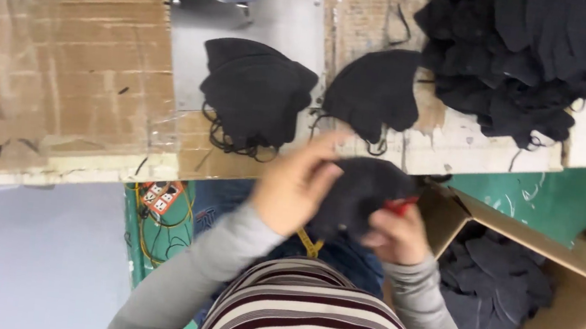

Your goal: Trimming excess threads from black fabric face masks using a pair of nippers.

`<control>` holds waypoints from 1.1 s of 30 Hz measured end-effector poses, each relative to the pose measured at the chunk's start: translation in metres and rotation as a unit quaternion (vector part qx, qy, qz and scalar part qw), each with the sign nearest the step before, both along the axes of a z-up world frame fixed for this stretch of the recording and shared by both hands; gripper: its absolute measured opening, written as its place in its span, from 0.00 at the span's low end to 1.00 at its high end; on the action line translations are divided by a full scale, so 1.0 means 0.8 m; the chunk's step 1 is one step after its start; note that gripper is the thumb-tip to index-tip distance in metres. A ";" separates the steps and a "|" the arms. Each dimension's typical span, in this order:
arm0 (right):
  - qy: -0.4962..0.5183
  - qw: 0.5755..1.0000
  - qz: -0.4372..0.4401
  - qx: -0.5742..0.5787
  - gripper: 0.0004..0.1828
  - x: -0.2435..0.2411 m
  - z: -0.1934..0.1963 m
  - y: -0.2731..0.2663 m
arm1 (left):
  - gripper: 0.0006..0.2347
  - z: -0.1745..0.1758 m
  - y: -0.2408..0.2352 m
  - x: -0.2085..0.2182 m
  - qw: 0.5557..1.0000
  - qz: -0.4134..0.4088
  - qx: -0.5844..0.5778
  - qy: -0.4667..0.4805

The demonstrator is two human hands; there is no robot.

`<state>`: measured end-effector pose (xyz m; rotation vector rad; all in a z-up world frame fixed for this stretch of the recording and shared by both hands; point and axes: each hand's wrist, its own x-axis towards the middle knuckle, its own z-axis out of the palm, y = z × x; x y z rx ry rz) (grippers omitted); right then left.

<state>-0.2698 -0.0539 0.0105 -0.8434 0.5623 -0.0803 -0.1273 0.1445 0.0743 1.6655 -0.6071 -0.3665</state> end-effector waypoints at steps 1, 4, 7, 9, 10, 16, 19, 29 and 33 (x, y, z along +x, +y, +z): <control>-0.006 0.997 0.080 0.011 0.19 -0.001 -0.003 0.004 | 0.15 -0.001 0.014 0.013 0.998 0.051 -0.020 -0.026; -0.018 0.981 0.155 -0.117 0.16 0.016 0.018 -0.003 | 0.14 -0.007 0.062 0.068 0.990 0.124 -0.004 -0.068; -0.006 0.923 0.062 -0.379 0.15 0.069 0.017 -0.044 | 0.18 -0.031 0.087 0.121 0.978 0.168 0.074 -0.099; 0.008 0.868 -0.028 -0.495 0.17 0.113 0.004 -0.069 | 0.19 -0.057 0.093 0.146 0.969 0.188 0.114 -0.114; 0.009 0.810 -0.016 -0.586 0.22 0.134 -0.003 -0.077 | 0.20 -0.075 0.094 0.154 0.951 0.189 0.172 -0.173; 0.092 0.679 0.013 -0.728 0.25 0.171 -0.049 -0.102 | 0.23 -0.042 0.075 0.145 0.868 0.210 0.275 -0.357; 0.076 0.659 -0.024 -0.748 0.17 0.166 -0.038 -0.102 | 0.20 -0.024 0.050 0.130 0.862 0.212 0.236 -0.395; -0.148 0.951 -0.116 -0.244 0.07 0.132 0.035 -0.112 | 0.40 -0.006 -0.102 0.129 0.980 0.025 -0.018 -0.198; -0.185 0.970 -0.106 -0.117 0.08 0.118 0.084 -0.094 | 0.39 0.002 -0.106 0.130 0.988 -0.114 -0.097 0.026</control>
